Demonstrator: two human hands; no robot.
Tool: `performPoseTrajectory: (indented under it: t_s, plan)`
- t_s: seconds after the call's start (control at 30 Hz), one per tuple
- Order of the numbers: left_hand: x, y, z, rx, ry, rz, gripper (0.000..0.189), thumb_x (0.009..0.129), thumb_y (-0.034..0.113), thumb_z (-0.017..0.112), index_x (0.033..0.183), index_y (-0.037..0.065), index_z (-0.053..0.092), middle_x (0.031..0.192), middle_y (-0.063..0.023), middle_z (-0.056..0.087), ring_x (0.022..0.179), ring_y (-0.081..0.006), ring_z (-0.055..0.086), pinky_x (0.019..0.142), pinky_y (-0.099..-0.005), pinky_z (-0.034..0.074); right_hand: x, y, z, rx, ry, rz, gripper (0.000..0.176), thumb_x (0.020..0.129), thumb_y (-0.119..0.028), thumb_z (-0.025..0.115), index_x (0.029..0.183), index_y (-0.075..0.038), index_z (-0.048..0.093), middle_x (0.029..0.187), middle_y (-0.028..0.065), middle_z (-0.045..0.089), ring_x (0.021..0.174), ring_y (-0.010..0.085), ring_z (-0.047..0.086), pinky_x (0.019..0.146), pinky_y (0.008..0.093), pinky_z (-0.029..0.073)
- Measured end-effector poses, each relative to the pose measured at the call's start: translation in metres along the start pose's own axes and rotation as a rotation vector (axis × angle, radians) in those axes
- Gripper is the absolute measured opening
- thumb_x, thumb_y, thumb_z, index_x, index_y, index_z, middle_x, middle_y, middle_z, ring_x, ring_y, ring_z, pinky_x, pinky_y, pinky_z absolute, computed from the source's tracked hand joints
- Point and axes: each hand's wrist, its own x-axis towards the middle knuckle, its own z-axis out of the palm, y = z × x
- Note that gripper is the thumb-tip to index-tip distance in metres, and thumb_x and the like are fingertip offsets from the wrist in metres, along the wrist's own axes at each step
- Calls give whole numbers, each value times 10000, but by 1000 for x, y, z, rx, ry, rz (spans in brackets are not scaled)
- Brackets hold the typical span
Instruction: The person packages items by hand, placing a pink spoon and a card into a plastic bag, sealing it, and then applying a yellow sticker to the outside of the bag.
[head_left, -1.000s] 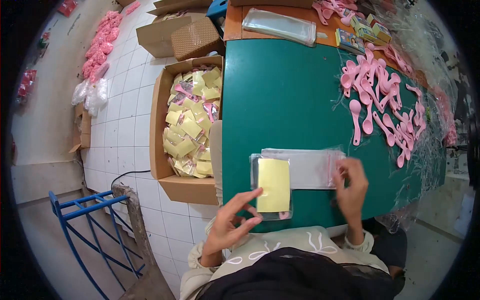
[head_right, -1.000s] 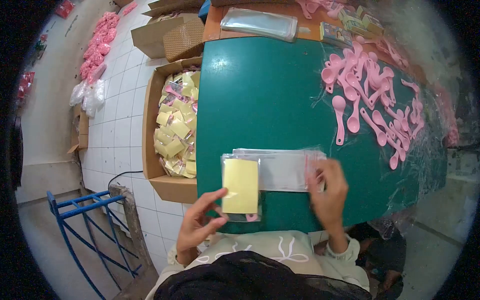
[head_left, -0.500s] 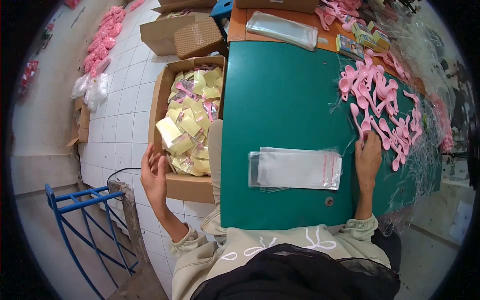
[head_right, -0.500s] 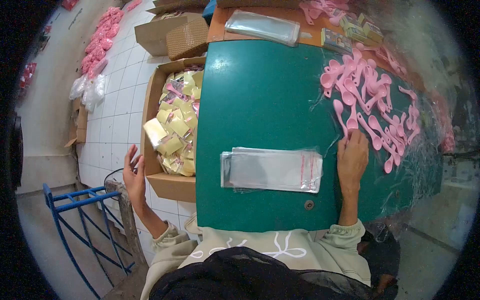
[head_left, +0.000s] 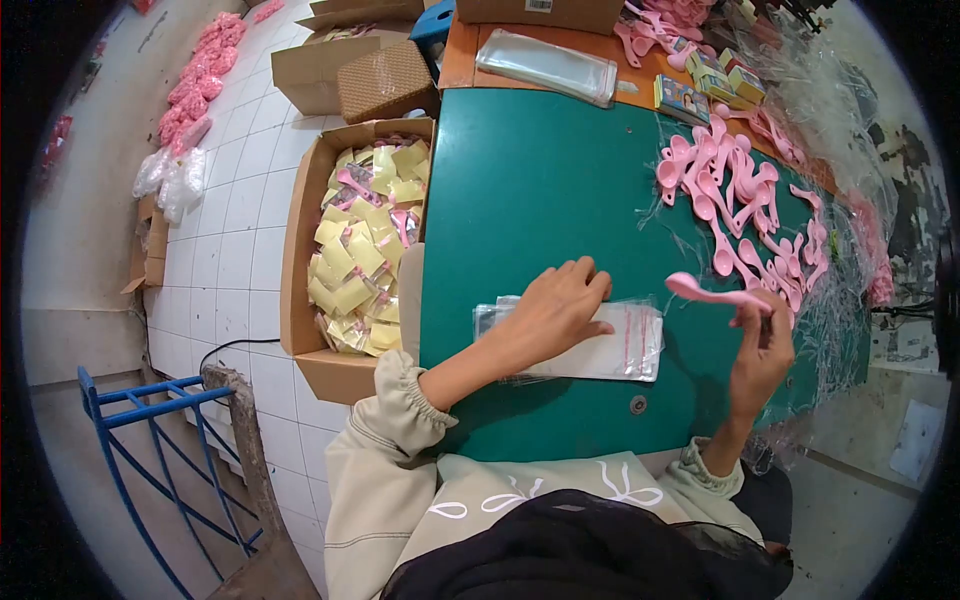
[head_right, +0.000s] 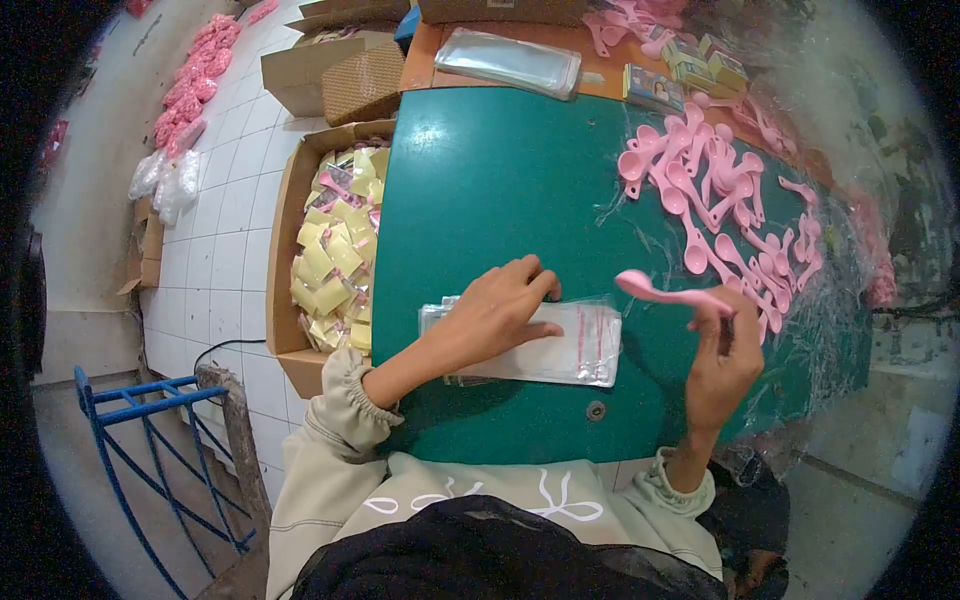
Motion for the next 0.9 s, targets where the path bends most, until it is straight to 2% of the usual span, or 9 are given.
performPoseTrajectory:
  t_s: [0.1, 0.2, 0.3, 0.43, 0.5, 0.53, 0.6, 0.73, 0.9]
  plan:
    - [6, -10, 5, -90, 17, 27, 209, 769, 171, 683, 871, 32, 564, 855, -117, 596, 778, -278, 596, 631, -373, 467, -13, 9, 6, 116, -8, 35, 101, 867, -48, 606, 949, 2, 577, 811, 39, 567, 653, 71, 512, 568, 200, 431]
    - [8, -10, 0, -235, 30, -29, 207, 763, 156, 688, 867, 28, 561, 796, -116, 627, 708, -268, 624, 597, -353, 479, -17, 0, 15, 218, 104, 122, 172, 842, -23, 629, 996, -7, 554, 819, 55, 575, 656, 78, 532, 563, 204, 450]
    - [10, -9, -7, -313, -3, -85, 175, 784, 132, 671, 858, 24, 555, 809, -106, 651, 718, -247, 651, 613, -326, 498, -23, 8, 23, 268, 81, 58, 223, 822, 6, 640, 1016, -7, 531, 810, 69, 585, 656, 90, 559, 562, 211, 470]
    - [8, -14, -8, -480, 72, -23, 163, 846, 114, 624, 926, 23, 515, 822, -84, 665, 762, -202, 668, 639, -291, 519, -23, 7, 26, 89, -52, 12, 168, 842, -9, 619, 983, 5, 529, 791, 72, 597, 646, 107, 579, 561, 225, 486]
    - [7, -14, -15, -733, -11, -143, 203, 858, 109, 616, 980, 27, 475, 827, -92, 666, 780, -178, 666, 641, -278, 525, -18, 10, 24, -76, -92, -59, 142, 856, -15, 602, 974, 11, 527, 781, 76, 601, 644, 118, 587, 568, 231, 494]
    - [6, -14, -20, -859, -53, -205, 225, 865, 106, 612, 1006, 29, 456, 830, -96, 667, 789, -166, 664, 642, -272, 528, -15, 12, 23, 3, -70, -10, 136, 862, -16, 592, 976, 12, 523, 786, 79, 600, 644, 120, 587, 571, 233, 496]
    - [6, -13, -25, -907, -87, -247, 273, 854, 88, 626, 1037, 33, 430, 828, -110, 666, 776, -147, 656, 621, -256, 522, -8, 14, 21, 158, -26, 86, 125, 875, -18, 573, 980, 13, 515, 794, 84, 597, 643, 126, 587, 576, 236, 500]
    - [6, -11, -25, -962, -91, -248, 323, 811, 88, 674, 1020, 45, 432, 758, -100, 670, 688, -118, 653, 532, -227, 502, 4, 4, 25, 381, -7, 54, 121, 886, -7, 547, 990, 20, 491, 805, 93, 581, 648, 127, 581, 583, 237, 503]
    - [6, -6, -33, -955, -178, -328, 407, 805, 48, 677, 1127, 34, 430, 794, -94, 666, 717, -96, 629, 579, -201, 478, 4, -10, 33, 465, -96, 37, 119, 882, 1, 552, 976, 23, 483, 808, 101, 578, 660, 122, 583, 578, 235, 503]
